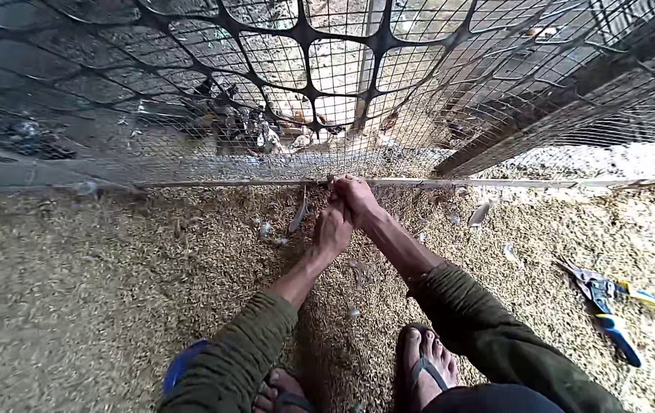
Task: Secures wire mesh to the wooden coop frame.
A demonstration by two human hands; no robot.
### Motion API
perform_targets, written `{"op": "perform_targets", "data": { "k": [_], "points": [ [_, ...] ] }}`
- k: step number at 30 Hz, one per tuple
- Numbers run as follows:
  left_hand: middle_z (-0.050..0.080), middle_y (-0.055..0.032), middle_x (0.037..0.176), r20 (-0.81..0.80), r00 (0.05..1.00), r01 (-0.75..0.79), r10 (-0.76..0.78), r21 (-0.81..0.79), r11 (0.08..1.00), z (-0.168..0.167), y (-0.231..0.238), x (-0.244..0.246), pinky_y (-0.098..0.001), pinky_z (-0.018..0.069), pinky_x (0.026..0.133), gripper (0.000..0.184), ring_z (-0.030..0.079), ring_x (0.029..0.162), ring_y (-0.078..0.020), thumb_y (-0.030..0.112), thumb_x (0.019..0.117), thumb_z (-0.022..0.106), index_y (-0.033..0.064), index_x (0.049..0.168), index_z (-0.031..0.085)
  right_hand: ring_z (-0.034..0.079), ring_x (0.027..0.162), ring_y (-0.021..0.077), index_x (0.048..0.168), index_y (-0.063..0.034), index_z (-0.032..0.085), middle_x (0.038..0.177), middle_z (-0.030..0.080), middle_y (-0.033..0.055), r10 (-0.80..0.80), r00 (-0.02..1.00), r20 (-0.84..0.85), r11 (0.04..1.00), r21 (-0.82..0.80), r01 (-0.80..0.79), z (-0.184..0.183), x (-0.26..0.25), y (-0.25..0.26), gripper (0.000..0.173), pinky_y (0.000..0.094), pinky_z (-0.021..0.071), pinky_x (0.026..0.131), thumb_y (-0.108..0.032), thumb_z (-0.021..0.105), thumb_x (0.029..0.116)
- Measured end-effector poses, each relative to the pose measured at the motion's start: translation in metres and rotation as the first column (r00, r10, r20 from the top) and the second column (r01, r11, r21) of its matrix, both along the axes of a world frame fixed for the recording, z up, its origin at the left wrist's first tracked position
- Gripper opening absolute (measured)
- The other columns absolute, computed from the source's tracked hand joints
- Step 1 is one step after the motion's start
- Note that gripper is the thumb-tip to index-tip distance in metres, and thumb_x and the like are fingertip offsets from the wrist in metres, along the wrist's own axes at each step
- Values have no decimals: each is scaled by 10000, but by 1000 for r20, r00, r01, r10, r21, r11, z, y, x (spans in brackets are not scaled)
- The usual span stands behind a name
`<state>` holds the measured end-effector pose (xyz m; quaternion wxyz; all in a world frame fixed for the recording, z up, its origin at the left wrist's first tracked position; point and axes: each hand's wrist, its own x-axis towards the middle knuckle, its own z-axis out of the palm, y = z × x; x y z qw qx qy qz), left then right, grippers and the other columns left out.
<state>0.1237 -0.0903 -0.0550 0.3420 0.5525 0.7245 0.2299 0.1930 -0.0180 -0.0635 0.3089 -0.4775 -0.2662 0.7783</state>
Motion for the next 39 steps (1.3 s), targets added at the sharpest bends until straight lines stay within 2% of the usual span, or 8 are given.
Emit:
{"op": "perform_targets", "data": {
  "k": [16, 22, 26, 28, 30, 33, 36, 39],
  "points": [
    [688, -261, 1028, -5, 999, 45, -45, 7, 999, -1, -2, 4, -529, 542, 905, 344, 697, 993, -378, 152, 1084, 420, -90, 1232, 613, 411, 450, 63, 952, -112, 621, 603, 466, -29, 39, 983, 181, 997, 62, -51, 5, -1, 1, 190, 241, 402, 446, -234, 524, 1062],
    [684, -253, 1018, -47, 996, 72, -74, -36, 997, 2, 3, 5, -532, 549, 881, 328, 697, 974, -383, 162, 1088, 428, -80, 1163, 637, 447, 476, 71, 941, -120, 623, 643, 503, -25, 79, 973, 219, 994, 52, -92, 4, 0, 9, 126, 254, 429, 467, -181, 546, 1019],
    [654, -256, 1232, 122, 992, 24, -23, -9, 1000, -2, 3, 7, -465, 494, 1031, 384, 649, 1160, -323, 147, 1102, 366, -91, 1281, 608, 438, 450, 65, 956, -94, 619, 612, 493, -24, 147, 971, 189, 987, 39, -157, 6, 5, 19, 160, 236, 424, 446, -191, 527, 1044],
    [617, -162, 1293, 404, 912, -53, 75, -65, 996, -8, -6, 2, -347, 511, 914, 445, 623, 1058, -180, 210, 1121, 290, -20, 1402, 547, 466, 455, 66, 1021, -62, 633, 632, 541, -1, 228, 956, 183, 970, 42, -239, 2, 11, 26, 218, 220, 421, 436, -227, 505, 1084],
    [590, -112, 1410, 697, 684, -82, 214, -219, 972, -7, -20, -16, -375, 522, 912, 547, 627, 1143, -178, 320, 1111, 189, 51, 1436, 537, 448, 466, 59, 1121, -47, 629, 677, 547, 3, 274, 944, 185, 954, 68, -291, 0, 16, 26, 233, 218, 425, 447, -236, 497, 1097],
    [719, -139, 1204, 722, 490, -288, 489, -396, 872, 0, -32, -56, -393, 543, 888, 793, 685, 1088, -223, 470, 1076, 24, 5, 936, 650, 359, 464, 41, 1127, -57, 641, 683, 477, -21, 294, 927, 232, 935, 131, -329, -3, 19, 22, 237, 202, 355, 435, -253, 513, 1092],
    [726, -69, 729, 380, 690, -497, 615, -368, 785, 10, -24, -85, -311, 509, 630, 765, 682, 675, -146, 495, 1109, 59, 74, 663, 515, 357, 464, 41, 1154, -70, 647, 693, 497, -12, 319, 906, 278, 904, 198, -379, -9, 21, 21, 259, 205, 339, 436, -272, 496, 1098],
    [682, -188, 950, 14, 920, -388, 391, -90, 917, 13, -6, -89, -571, 510, 828, 470, 659, 885, -337, 361, 1105, 428, -12, 1002, 693, 383, 489, 59, 1195, -67, 636, 708, 501, 2, 318, 898, 305, 886, 241, -396, -10, 24, 18, 272, 222, 363, 462, -262, 470, 1108]
  ]
}}
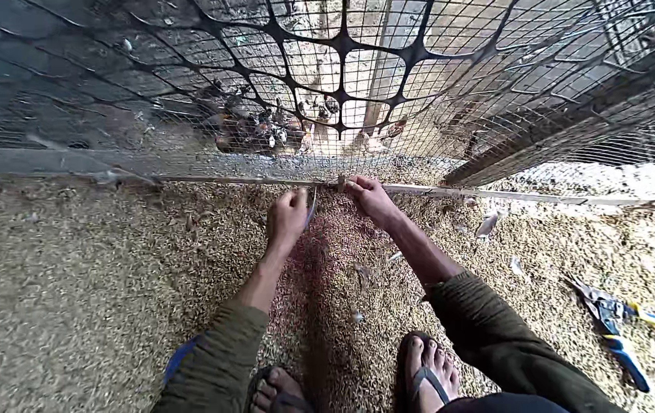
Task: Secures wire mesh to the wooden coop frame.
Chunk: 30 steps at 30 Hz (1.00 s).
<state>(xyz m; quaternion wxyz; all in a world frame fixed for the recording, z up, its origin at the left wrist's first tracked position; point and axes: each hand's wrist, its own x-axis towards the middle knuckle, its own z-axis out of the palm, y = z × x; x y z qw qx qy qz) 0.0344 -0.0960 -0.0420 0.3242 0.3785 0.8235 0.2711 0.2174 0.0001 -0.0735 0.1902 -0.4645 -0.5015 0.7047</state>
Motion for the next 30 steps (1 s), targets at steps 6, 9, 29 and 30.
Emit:
{"op": "perform_targets", "data": {
  "k": [6, 9, 29, 30],
  "points": [
    [678, -189, 1213, -251, 938, 303, -240, 256, 918, -33, 33, 30, -532, 509, 993, 282, 662, 1110, -342, 218, 1010, 659, 13, 1196, 711, 414, 523, 66, 1200, -61, 630, 743, 516, 10, 22, 1000, 18, 1000, 8, -22, 2, 4, -2, 276, 227, 385, 489, -249, 447, 1115],
    [700, -179, 1159, -291, 927, 325, -239, 301, 896, -42, 36, 33, -531, 515, 976, 253, 675, 1079, -333, 224, 1008, 661, 19, 1131, 743, 415, 522, 69, 1193, -60, 629, 740, 515, 10, 51, 998, 29, 999, 13, -51, 2, 7, -1, 284, 228, 380, 488, -255, 436, 1118],
    [707, -171, 1151, -593, 702, 699, -395, 466, 543, -54, 29, 9, -427, 539, 984, 227, 679, 1095, -308, 58, 989, 608, 14, 1162, 748, 314, 396, 9, 1049, -66, 675, 543, 379, -76, -43, 965, -259, 956, -290, -35, -6, 14, 2, 206, 163, 298, 383, -220, 539, 1064],
    [709, -165, 1136, -628, 676, 723, -386, 464, 512, -56, 33, 9, -420, 545, 973, 211, 681, 1084, -306, 59, 989, 618, 17, 1145, 753, 319, 397, 11, 1040, -57, 685, 540, 389, -69, -24, 972, -232, 966, -256, -37, -5, 14, 2, 214, 167, 300, 384, -219, 547, 1061]
  ]
}}
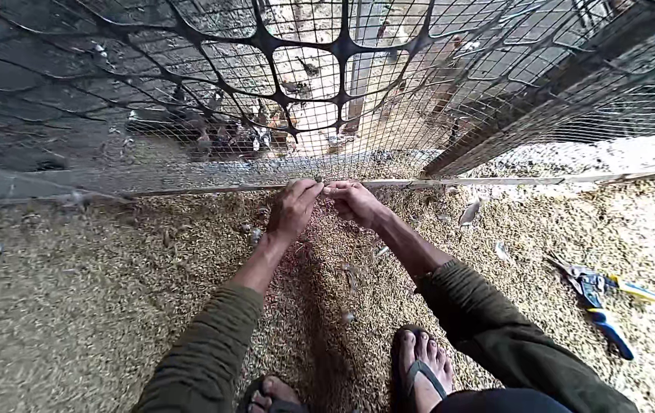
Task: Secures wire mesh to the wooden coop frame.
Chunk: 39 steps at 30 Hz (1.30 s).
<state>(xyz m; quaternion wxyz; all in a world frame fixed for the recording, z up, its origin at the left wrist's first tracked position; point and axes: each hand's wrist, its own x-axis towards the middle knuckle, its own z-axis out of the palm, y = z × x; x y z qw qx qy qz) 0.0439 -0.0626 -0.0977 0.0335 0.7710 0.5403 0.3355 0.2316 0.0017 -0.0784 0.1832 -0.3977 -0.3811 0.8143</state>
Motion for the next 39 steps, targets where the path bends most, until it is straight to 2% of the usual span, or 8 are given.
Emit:
{"op": "perform_targets", "data": {
  "k": [7, 12, 15, 19, 23, 29, 35, 39],
  "points": [
    [724, -168, 1076, -53, 996, 72, -68, 73, 995, -4, 13, 0, -419, 561, 934, 168, 698, 1034, -311, 41, 979, 620, -3, 1056, 763, 342, 455, 34, 937, -81, 680, 614, 474, -33, 96, 983, 158, 959, 251, -134, 4, 4, 2, 258, 196, 301, 433, -255, 544, 1072],
    [726, -182, 1095, -6, 989, 150, -150, 91, 984, -5, 14, -9, -409, 541, 1003, 173, 693, 1090, -315, 47, 986, 614, -14, 1051, 762, 378, 501, 20, 1105, -79, 697, 811, 624, -21, 83, 973, 217, 945, 294, -146, 1, 12, 4, 302, 199, 340, 454, -282, 473, 1100],
    [737, -172, 1129, -32, 984, 179, -177, 109, 978, 1, 15, -10, -408, 542, 1004, 179, 698, 1106, -307, 48, 992, 603, -8, 1038, 767, 603, 775, 182, 1134, -64, 719, 939, 685, 97, 16, 911, 412, 873, 439, -214, 9, 11, 6, 335, 423, 499, 717, -291, 474, 1101],
    [751, -155, 1115, -58, 979, 197, -193, 67, 978, 7, 19, -9, -407, 555, 986, 191, 720, 1064, -302, 61, 1006, 589, -17, 1024, 763, 677, 903, 298, 1051, -17, 729, 934, 706, 166, -80, 856, 511, 807, 537, -246, 4, -3, 14, 328, 538, 514, 837, -227, 479, 1076],
    [752, -158, 1087, -48, 979, 198, -197, 36, 979, 7, 21, -7, -417, 558, 973, 195, 725, 1037, -305, 54, 1004, 580, -9, 1028, 763, 654, 786, 302, 1094, -11, 690, 875, 668, 175, -78, 878, 471, 789, 568, -235, 1, 2, -1, 359, 513, 533, 735, -272, 444, 1110],
    [735, -204, 1049, -62, 971, 228, -230, -44, 973, 16, 25, -8, -458, 571, 922, 212, 718, 996, -362, 24, 997, 566, -30, 1092, 748, 686, 876, 337, 1243, 26, 627, 950, 692, 210, 99, 847, 522, 690, 577, -436, 13, 13, -21, 287, 525, 546, 824, -136, 452, 1084],
    [734, -213, 1026, -90, 959, 265, -268, -46, 963, 19, 26, -12, -453, 576, 930, 196, 724, 993, -363, 29, 1008, 565, -54, 1054, 736, 693, 858, 327, 1120, 5, 652, 912, 688, 178, 69, 830, 554, 620, 628, -470, 30, 13, -16, 214, 536, 557, 775, -124, 493, 1059],
    [734, -209, 1053, -118, 956, 263, -267, -49, 964, 19, 24, -11, -451, 566, 943, 197, 717, 1017, -362, -11, 978, 569, -50, 1060, 743, 698, 1002, 357, 1218, -34, 652, 1142, 686, 183, 99, 770, 631, 485, 645, -591, 39, 5, -19, 249, 567, 559, 835, -151, 499, 1060]
  ]
}}
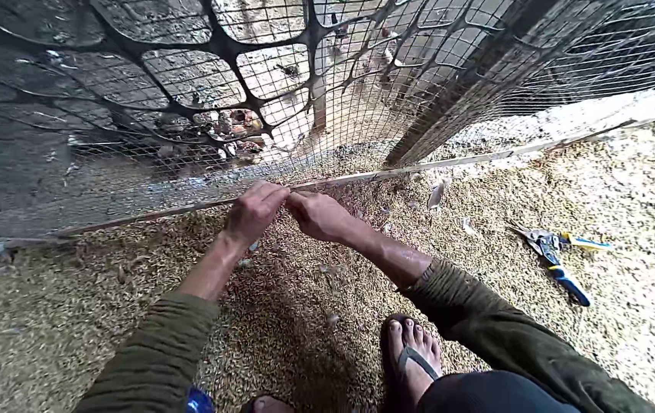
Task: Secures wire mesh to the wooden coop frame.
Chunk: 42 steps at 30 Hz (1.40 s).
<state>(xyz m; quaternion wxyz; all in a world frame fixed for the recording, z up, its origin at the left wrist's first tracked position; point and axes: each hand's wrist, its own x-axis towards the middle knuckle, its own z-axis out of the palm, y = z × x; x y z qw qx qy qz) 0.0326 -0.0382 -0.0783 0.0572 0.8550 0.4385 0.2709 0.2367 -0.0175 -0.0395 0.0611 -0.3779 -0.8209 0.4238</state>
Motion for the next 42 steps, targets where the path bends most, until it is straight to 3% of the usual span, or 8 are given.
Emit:
{"op": "perform_targets", "data": {
  "k": [4, 8, 13, 16, 21, 25, 36, 42],
  "points": [
    [730, -201, 1058, 93, 994, -47, 52, -55, 997, 0, -4, -1, -432, 556, 967, 199, 709, 1035, -342, -11, 964, 572, -40, 1046, 751, 625, 1149, 318, 1171, -114, 746, 1194, 677, 134, -179, 978, -111, 959, 201, 198, -12, 6, 0, 357, 562, 500, 895, -344, 507, 1038],
    [734, -189, 1057, 137, 988, -53, 65, -94, 994, 2, -5, 0, -416, 550, 981, 189, 707, 1045, -322, 16, 981, 585, -30, 1040, 759, 682, 1046, 324, 1186, 3, 659, 1125, 686, 186, -216, 929, -302, 940, 192, 281, -25, 8, 5, 285, 494, 570, 907, -152, 674, 947],
    [733, -180, 1052, 171, 983, -45, 69, -142, 989, 7, -6, -1, -415, 547, 978, 174, 704, 1032, -307, 12, 973, 599, -28, 1028, 759, 723, 884, 286, 1118, 21, 708, 1000, 729, 171, -178, 903, -390, 951, 168, 260, -34, 3, 0, 171, 461, 595, 842, -64, 618, 1000],
    [734, -161, 1053, 216, 972, -42, 90, -221, 974, 12, -8, -1, -406, 545, 984, 160, 704, 1039, -271, 20, 966, 618, -20, 1026, 762, 724, 905, 291, 1113, 17, 711, 1019, 730, 172, -173, 903, -393, 951, 171, 257, -37, 1, 0, 171, 467, 594, 849, -60, 605, 1003],
    [734, -86, 1042, 323, 906, -54, 275, -555, 830, 30, -6, -1, -305, 567, 921, 65, 697, 981, -113, 23, 916, 722, 11, 970, 756, 722, 904, 270, 1029, 2, 752, 1019, 727, 164, -156, 881, -446, 943, 199, 268, -42, -1, -3, 128, 434, 601, 832, -46, 652, 966],
    [739, -59, 1025, 358, 864, -39, 355, -654, 756, 33, -1, -4, -279, 583, 878, 67, 699, 935, -85, 1, 888, 737, 26, 946, 759, 716, 901, 273, 1062, 0, 755, 1013, 713, 169, -121, 875, -469, 936, 240, 258, -46, -2, -5, 144, 425, 607, 820, -34, 658, 961],
    [741, -57, 997, 407, 829, -75, 384, -599, 797, 26, -4, -1, -267, 578, 868, 66, 695, 923, -71, -4, 856, 732, 15, 917, 749, 720, 913, 235, 999, 6, 757, 1008, 730, 150, -93, 843, -530, 956, 190, 225, -49, 0, 5, 121, 404, 606, 836, -35, 675, 920],
    [733, -187, 1015, 324, 919, -114, 224, -325, 939, 12, -7, -1, -392, 571, 939, 69, 716, 1003, -236, -5, 829, 712, -48, 877, 738, 707, 945, 275, 1226, 9, 708, 1090, 710, 189, -66, 855, -515, 969, 172, 179, -47, -4, 18, 273, 438, 588, 873, -16, 634, 964]
  ]
}}
